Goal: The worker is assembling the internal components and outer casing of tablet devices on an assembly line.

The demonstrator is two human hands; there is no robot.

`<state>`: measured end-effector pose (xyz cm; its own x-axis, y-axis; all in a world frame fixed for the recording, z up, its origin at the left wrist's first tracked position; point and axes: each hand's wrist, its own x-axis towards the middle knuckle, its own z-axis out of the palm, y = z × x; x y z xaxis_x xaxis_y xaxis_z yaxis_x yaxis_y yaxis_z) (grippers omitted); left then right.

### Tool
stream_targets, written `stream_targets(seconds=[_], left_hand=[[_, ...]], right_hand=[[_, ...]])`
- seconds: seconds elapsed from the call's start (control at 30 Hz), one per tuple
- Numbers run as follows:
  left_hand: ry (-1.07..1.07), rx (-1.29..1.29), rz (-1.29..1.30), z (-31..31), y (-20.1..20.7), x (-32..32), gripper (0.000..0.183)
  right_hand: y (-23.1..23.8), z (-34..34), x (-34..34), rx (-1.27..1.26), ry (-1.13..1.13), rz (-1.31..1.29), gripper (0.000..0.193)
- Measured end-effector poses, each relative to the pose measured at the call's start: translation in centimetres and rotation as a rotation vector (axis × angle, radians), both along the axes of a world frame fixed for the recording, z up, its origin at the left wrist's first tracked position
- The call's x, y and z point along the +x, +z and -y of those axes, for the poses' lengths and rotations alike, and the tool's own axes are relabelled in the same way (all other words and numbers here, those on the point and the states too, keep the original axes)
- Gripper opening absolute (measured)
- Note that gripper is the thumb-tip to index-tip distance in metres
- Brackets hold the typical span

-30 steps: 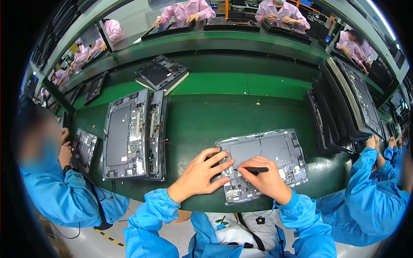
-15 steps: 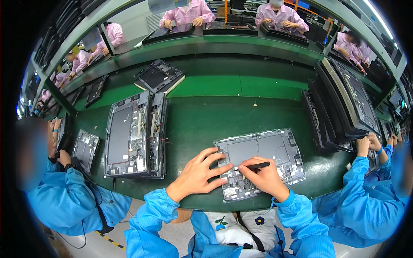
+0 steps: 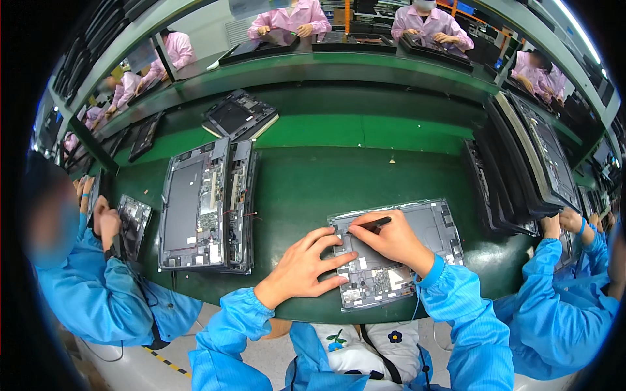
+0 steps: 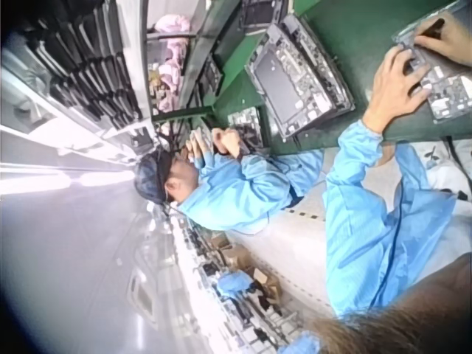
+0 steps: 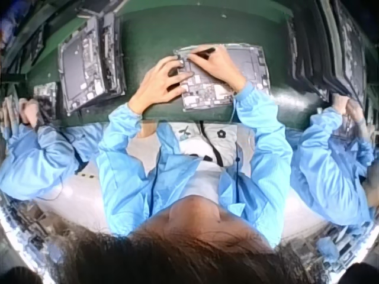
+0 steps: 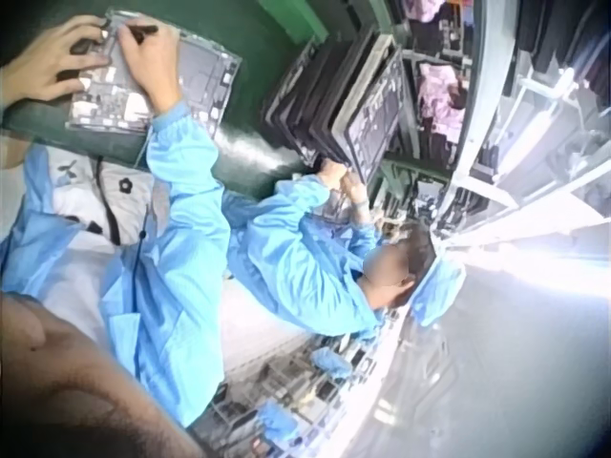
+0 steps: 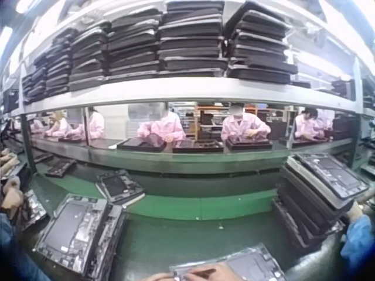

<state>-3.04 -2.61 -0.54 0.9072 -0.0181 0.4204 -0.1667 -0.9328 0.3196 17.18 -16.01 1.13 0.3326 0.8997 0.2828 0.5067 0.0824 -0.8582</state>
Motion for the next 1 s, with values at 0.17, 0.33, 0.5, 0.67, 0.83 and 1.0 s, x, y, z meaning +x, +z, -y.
stream_targets(seconds=[0.17,0.33,0.5,0.67,0.83,1.0], left_hand=[[0.007,0.001,0.007,0.1,0.02,-0.08,0.047],[0.011,-0.004,-0.003,0.13,0.19,-0.16,0.047],[0.008,0.008,-0.002,0.05,0.04,0.01,0.047],[0.011,-0.008,0.001,0.11,-0.06,-0.08,0.047],[0.008,-0.011,0.001,0.08,-0.1,-0.06,0.048],[0.008,-0.015,0.002,0.12,-0.05,-0.04,0.048]], right_hand=[[-0.02,0.3,0.05,-0.012,-0.001,-0.036,0.013],[0.3,0.09,-0.13,-0.018,0.006,0.048,0.012],[-0.17,0.26,0.07,0.018,0.001,0.01,0.01],[0.0,0.12,0.09,-0.024,0.026,0.092,0.011],[-0.39,0.16,0.2,0.013,0.027,0.066,0.011],[-0.02,0.15,0.2,-0.024,0.025,0.089,0.011]])
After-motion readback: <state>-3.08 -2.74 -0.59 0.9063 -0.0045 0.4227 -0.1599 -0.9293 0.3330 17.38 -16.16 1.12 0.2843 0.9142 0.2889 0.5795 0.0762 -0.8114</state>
